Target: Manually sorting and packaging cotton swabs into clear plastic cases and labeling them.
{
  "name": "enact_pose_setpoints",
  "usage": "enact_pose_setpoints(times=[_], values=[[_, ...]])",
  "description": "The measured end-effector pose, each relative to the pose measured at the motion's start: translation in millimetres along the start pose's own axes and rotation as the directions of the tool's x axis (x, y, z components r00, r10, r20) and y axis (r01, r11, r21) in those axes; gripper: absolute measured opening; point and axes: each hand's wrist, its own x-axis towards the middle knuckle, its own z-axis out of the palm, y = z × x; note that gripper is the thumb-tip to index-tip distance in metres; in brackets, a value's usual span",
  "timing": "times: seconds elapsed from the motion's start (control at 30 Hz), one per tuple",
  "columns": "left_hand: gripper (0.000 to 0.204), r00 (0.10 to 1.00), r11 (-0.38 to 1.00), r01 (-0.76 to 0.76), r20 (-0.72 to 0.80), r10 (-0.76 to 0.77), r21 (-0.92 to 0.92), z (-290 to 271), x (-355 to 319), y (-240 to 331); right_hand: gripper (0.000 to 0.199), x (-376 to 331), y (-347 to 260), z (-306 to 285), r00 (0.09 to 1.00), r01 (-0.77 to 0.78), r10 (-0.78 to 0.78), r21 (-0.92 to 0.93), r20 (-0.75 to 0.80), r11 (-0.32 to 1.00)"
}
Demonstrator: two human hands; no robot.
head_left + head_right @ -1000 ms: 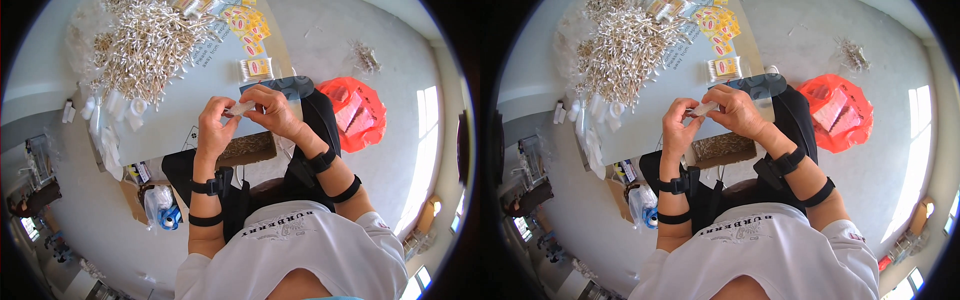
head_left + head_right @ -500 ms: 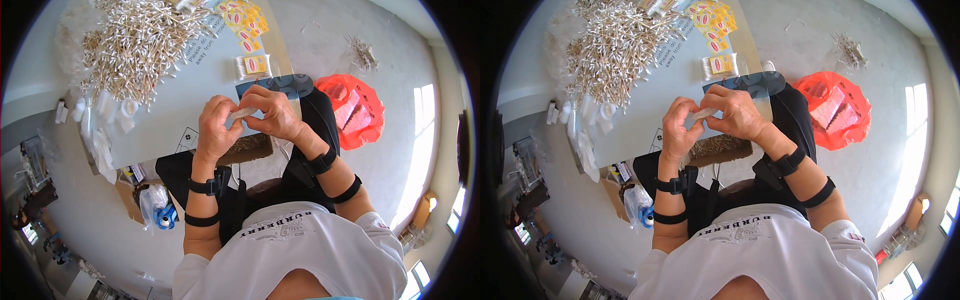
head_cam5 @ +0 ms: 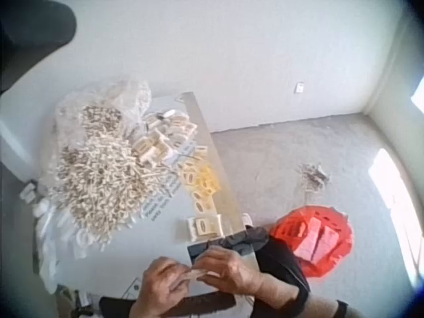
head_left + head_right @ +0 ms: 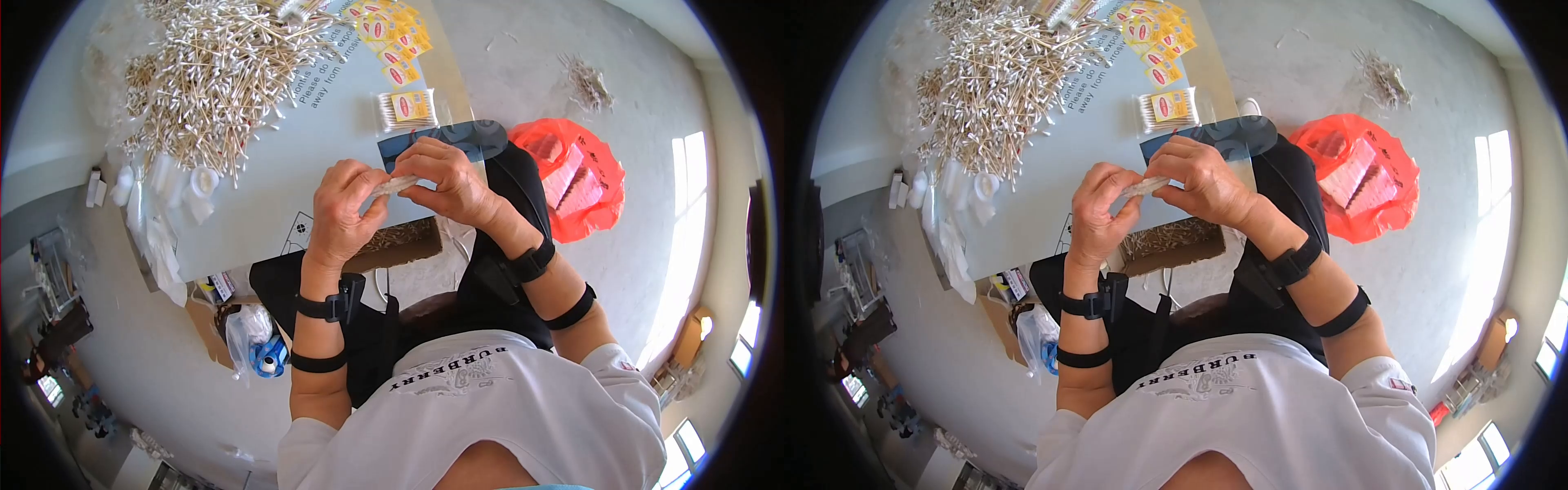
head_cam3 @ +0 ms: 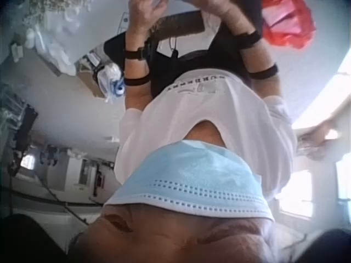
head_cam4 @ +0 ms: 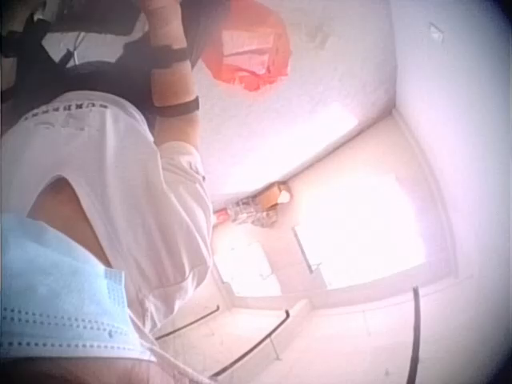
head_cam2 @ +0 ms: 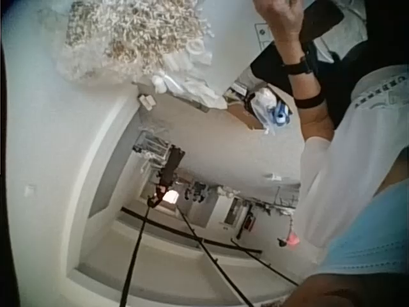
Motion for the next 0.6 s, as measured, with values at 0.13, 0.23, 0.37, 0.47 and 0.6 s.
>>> enact_pose_setpoints(times=[0.13,0.23,0.37,0.47,0.6], values=[[0.027,1.000,1.000,0.004,0.010,-0.004,0.015,2,2,3,0.026,1,0,1,0.998,0.058,-0.058,0.015,-0.004,0.998],[0.026,1.000,1.000,-0.021,0.015,0.021,-0.014,4,3,3,0.025,1,0,1,0.997,0.072,-0.072,0.004,0.029,0.997],[0.025,0.998,0.998,-0.065,0.024,0.065,-0.005,3,5,3,0.023,5,1,-2,0.993,0.095,-0.092,-0.042,0.076,0.995],[0.024,0.998,0.999,-0.051,0.031,0.052,-0.015,1,5,0,0.022,6,3,-7,0.991,0.126,-0.123,-0.063,0.053,0.990],[0.023,0.999,0.999,-0.042,0.032,0.041,0.014,-3,3,3,0.024,4,2,-8,0.989,0.147,-0.144,-0.087,0.036,0.985]])
